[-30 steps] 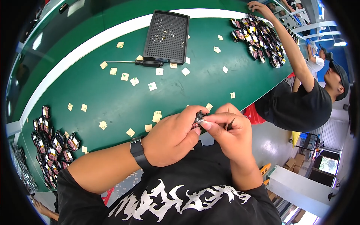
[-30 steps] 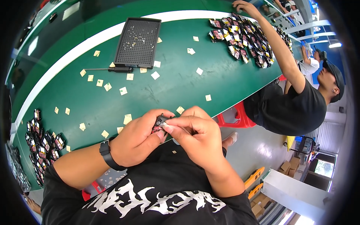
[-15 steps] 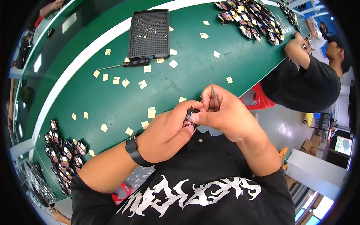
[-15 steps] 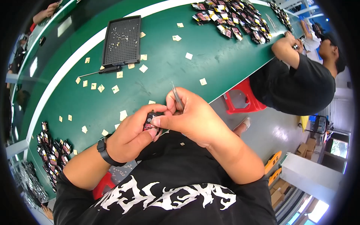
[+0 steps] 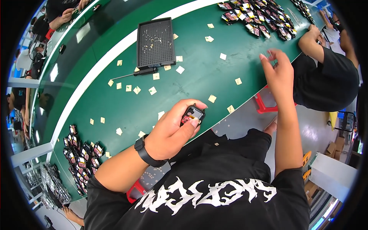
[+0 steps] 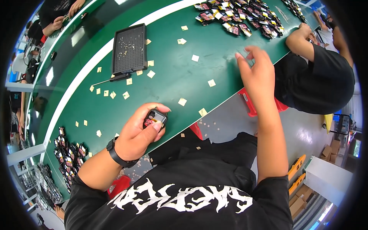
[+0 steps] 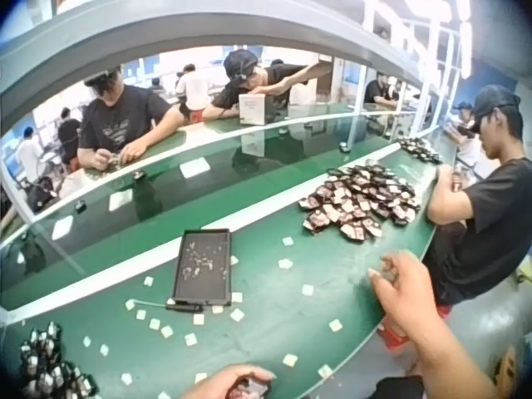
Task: Manually assemble internal components and apply adhesive stickers to small electronic devices on an assembly line.
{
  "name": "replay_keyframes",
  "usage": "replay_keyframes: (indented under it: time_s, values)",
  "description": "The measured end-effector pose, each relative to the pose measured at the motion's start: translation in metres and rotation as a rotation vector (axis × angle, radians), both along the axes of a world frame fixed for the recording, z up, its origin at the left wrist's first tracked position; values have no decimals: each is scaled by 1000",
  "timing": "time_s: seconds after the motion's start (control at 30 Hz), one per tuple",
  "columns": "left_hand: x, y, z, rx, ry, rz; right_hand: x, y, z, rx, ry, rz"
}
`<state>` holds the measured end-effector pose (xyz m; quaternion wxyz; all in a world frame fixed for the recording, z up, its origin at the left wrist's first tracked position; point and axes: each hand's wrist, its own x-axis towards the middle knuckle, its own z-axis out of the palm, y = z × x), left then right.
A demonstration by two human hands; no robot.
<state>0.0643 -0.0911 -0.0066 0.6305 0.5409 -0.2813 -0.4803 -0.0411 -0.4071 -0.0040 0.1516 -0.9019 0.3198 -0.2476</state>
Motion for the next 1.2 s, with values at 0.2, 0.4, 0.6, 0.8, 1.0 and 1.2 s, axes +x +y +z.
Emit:
replay_keyframes:
  time_s: [0.2,0.4,0.6,0.8,1.0,1.2]
  values:
    - [8,-6,9,139,78,-88,14,-50,-21,-167,126,-55]
    - [-1,10,11,81,-173,34,42,-58,-25,-232,71,90]
    - [-1,72,29,281,-981,306,24,-137,-60,-388,28,191]
    - [22,197,45,802,-1146,934,29,-149,-48,-405,181,308]
    - [44,269,49,1140,-1229,1110,17,-140,-37,-434,105,350]
    - [62,266,39,1436,-1619,927,-7,-53,4,-172,-131,424]
